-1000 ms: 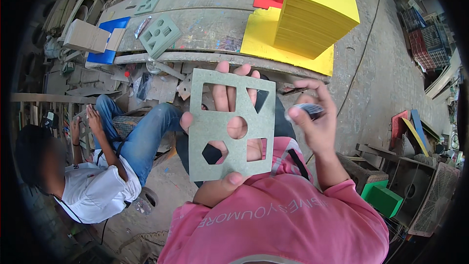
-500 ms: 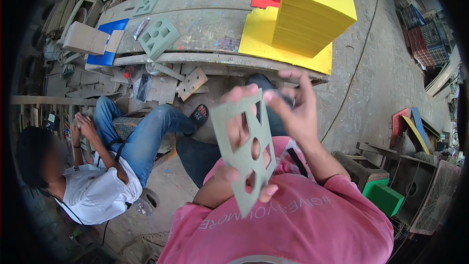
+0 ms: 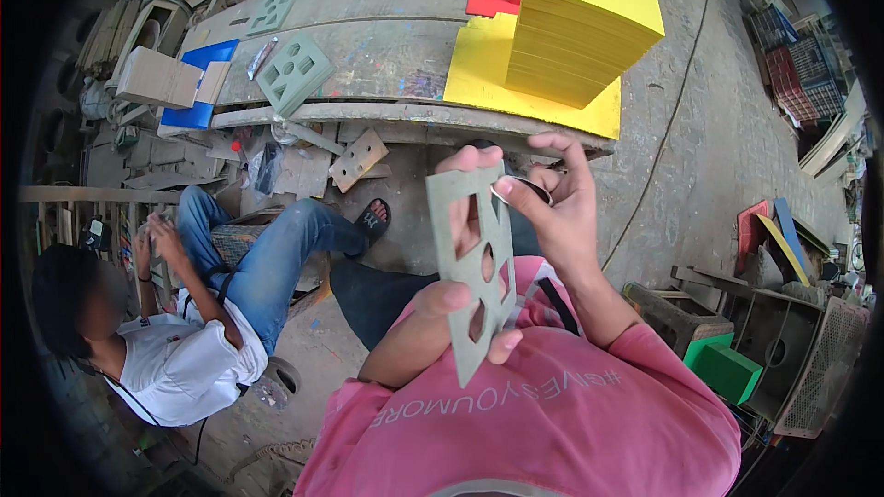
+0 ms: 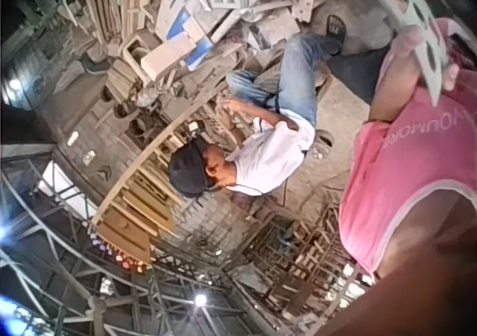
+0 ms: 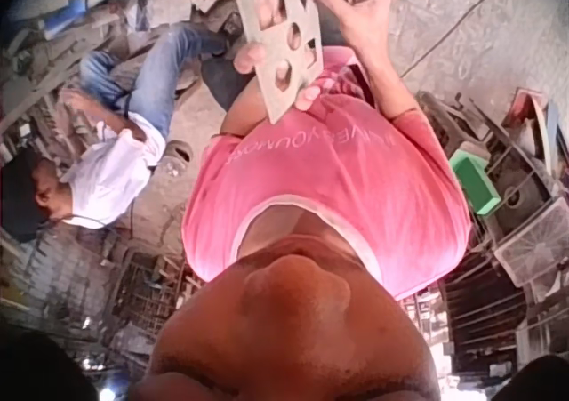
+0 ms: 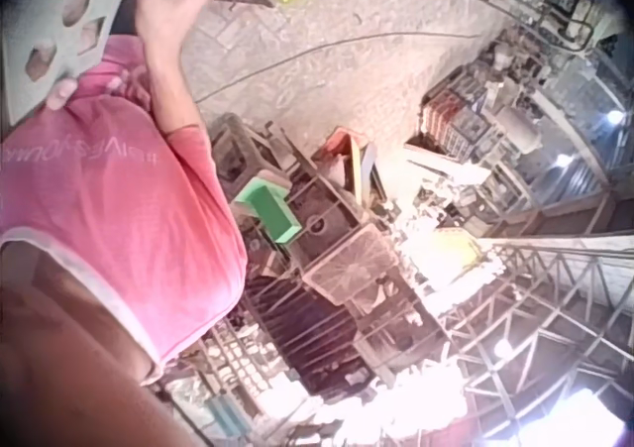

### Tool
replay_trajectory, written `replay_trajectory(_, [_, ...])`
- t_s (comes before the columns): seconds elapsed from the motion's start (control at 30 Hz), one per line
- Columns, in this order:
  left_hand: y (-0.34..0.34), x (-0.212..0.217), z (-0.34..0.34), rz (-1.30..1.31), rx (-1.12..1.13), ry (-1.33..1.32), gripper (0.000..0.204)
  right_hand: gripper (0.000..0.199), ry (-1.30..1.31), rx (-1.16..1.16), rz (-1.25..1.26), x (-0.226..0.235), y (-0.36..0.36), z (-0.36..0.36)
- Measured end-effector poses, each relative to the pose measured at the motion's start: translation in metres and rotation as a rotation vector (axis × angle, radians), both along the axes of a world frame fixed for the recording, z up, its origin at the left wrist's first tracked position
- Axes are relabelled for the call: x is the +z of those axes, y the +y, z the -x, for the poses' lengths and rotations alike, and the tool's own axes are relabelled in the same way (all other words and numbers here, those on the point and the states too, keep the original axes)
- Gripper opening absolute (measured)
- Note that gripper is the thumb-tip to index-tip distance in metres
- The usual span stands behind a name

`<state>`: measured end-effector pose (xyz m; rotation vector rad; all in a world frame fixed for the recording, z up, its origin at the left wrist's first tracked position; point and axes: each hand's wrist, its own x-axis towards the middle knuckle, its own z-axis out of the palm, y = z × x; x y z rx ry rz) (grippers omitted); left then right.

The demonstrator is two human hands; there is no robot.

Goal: The person sits on the floor and sands a light green wooden block with geometric cutouts using a sanding sponge. They hold the block in their left hand and rub the edges and surfaces with the sponge in their right hand, flipping the block to work on different sides.

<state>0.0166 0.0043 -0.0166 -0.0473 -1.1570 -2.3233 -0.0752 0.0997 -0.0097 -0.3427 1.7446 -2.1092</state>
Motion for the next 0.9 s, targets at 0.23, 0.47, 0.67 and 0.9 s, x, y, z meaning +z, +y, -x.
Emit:
replay_trajectory(0.23, [-0.007,-0.007,-0.003,0.092,-0.106,0.143,0.113,0.044,0.027,0.002,-0.031,-0.005,0.006,-0.007])
replay_trajectory(0.47, [0.002,0.011,0.0,-0.043,-0.015,-0.044,0.11,0.045,0.021,0.022,0.047,-0.006,0.008,-0.016])
replay_trajectory(0.67, [0.004,0.018,-0.002,-0.066,-0.013,-0.029,0.109,0.047,-0.01,0.013,0.01,-0.001,0.009,-0.027])
replay_trajectory(0.9, [0.006,0.017,-0.001,-0.04,-0.012,-0.049,0.108,0.049,-0.031,0.002,0.015,-0.002,0.011,-0.035])
